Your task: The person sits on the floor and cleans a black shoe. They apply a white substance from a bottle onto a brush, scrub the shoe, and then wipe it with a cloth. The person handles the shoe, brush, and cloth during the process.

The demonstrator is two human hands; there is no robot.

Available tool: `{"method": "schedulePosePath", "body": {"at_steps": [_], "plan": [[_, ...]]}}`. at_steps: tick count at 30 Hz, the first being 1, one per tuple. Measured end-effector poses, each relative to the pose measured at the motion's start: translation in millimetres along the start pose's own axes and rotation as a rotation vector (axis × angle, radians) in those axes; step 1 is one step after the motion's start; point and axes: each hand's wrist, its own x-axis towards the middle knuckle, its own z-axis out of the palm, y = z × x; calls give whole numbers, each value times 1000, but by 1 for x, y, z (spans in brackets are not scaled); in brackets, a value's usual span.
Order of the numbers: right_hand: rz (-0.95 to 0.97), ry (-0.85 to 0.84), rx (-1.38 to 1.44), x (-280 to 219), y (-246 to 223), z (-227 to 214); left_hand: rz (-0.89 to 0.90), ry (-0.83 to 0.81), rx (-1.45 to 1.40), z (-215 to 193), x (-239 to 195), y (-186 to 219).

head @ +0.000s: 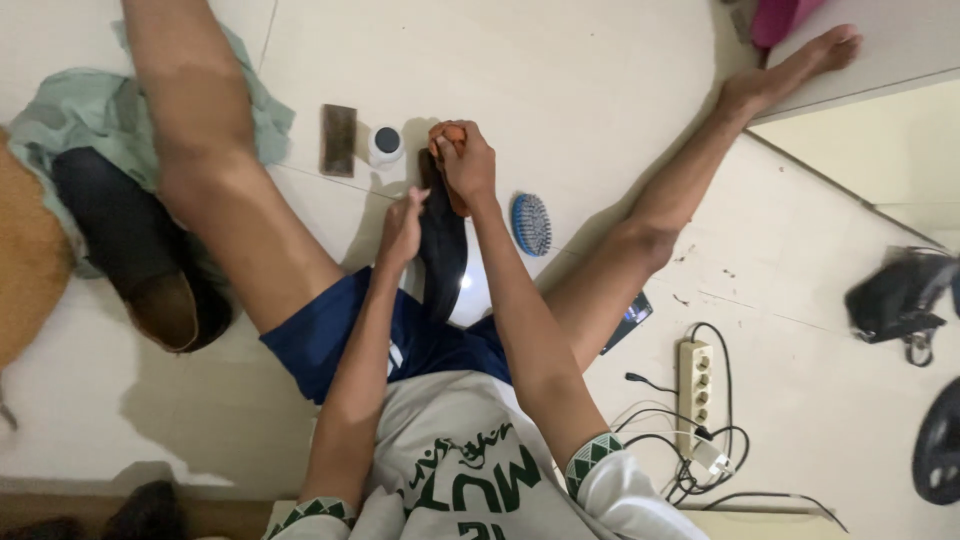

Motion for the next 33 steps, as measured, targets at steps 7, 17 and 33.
{"method": "schedulePosePath", "body": {"at_steps": [7, 17, 33], "plan": [[161, 180, 306, -39, 52, -58, -158, -31, 29, 0, 8, 41], [427, 285, 1028, -125, 59, -35, -463, 106, -192, 29, 45, 61], [-421, 476, 218, -213, -3, -70, -290, -213, -278, 67, -87, 202]]}}
